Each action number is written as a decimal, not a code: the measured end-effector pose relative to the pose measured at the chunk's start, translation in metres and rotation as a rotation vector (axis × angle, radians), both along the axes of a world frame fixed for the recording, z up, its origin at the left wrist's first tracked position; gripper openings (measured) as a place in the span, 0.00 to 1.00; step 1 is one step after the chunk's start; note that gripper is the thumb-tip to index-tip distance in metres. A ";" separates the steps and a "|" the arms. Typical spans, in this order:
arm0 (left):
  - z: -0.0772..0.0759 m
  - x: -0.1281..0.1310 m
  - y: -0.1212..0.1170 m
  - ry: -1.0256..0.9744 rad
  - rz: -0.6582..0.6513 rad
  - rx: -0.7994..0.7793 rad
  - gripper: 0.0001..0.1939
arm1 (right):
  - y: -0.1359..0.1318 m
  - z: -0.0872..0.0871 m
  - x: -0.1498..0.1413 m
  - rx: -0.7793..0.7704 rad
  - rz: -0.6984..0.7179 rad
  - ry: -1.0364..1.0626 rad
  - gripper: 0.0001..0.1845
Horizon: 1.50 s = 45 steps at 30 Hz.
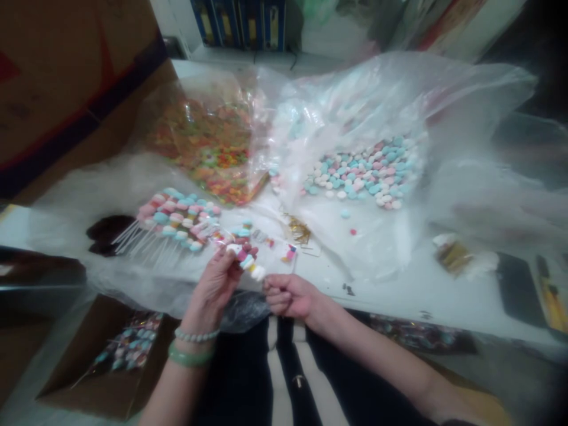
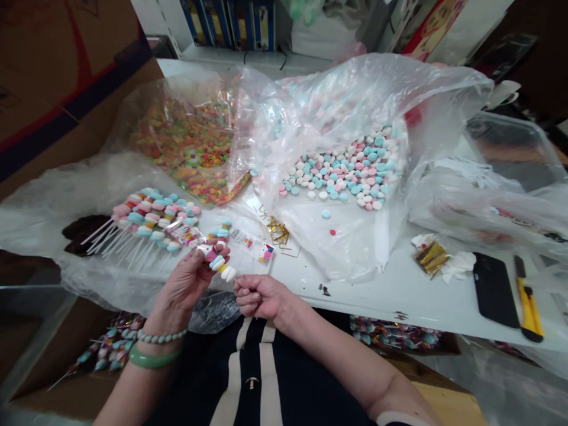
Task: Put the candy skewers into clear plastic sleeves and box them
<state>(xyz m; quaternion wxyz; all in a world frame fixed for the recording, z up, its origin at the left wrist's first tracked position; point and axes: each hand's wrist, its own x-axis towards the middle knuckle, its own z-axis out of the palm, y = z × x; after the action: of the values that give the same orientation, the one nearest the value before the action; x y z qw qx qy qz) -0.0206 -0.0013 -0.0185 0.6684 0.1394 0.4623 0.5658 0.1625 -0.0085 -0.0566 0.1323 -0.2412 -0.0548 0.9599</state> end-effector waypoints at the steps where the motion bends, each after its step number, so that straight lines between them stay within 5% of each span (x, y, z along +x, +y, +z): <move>1: -0.001 0.000 -0.001 -0.005 0.003 -0.009 0.14 | -0.002 -0.001 -0.001 0.015 -0.025 -0.010 0.07; 4: -0.002 -0.004 -0.001 -0.005 -0.007 -0.051 0.11 | -0.008 0.001 -0.004 0.203 -0.200 -0.230 0.07; 7: 0.001 -0.012 0.002 0.044 0.007 -0.087 0.07 | -0.008 0.008 -0.003 0.607 -0.362 -0.616 0.06; 10: 0.005 -0.016 0.006 0.121 0.096 -0.099 0.05 | -0.004 0.011 0.000 0.982 -0.396 -0.876 0.06; 13: 0.005 -0.015 0.010 0.176 0.219 -0.092 0.05 | -0.001 0.011 0.001 1.112 -0.370 -0.933 0.06; 17: -0.002 -0.010 0.014 0.099 0.327 -0.083 0.07 | 0.000 0.012 -0.002 1.079 -0.359 -0.901 0.06; 22: -0.012 0.000 0.012 0.074 0.389 -0.118 0.02 | -0.001 0.014 -0.005 0.819 -0.338 -0.788 0.04; 31: -0.008 -0.009 0.006 0.264 0.034 -0.113 0.13 | 0.005 0.017 0.002 0.617 -0.303 -0.735 0.07; 39: -0.006 -0.013 0.008 0.303 -0.042 -0.092 0.23 | 0.008 0.014 0.007 0.591 -0.252 -0.674 0.09; 45: -0.016 0.003 0.003 0.277 0.028 -0.052 0.23 | -0.001 0.010 -0.005 0.515 -0.323 -0.622 0.10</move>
<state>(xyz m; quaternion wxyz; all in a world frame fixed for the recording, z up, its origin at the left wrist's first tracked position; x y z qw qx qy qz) -0.0179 0.0019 -0.0343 0.5938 0.1921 0.5665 0.5381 0.1579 -0.0091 -0.0462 0.3138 -0.4834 -0.2915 0.7635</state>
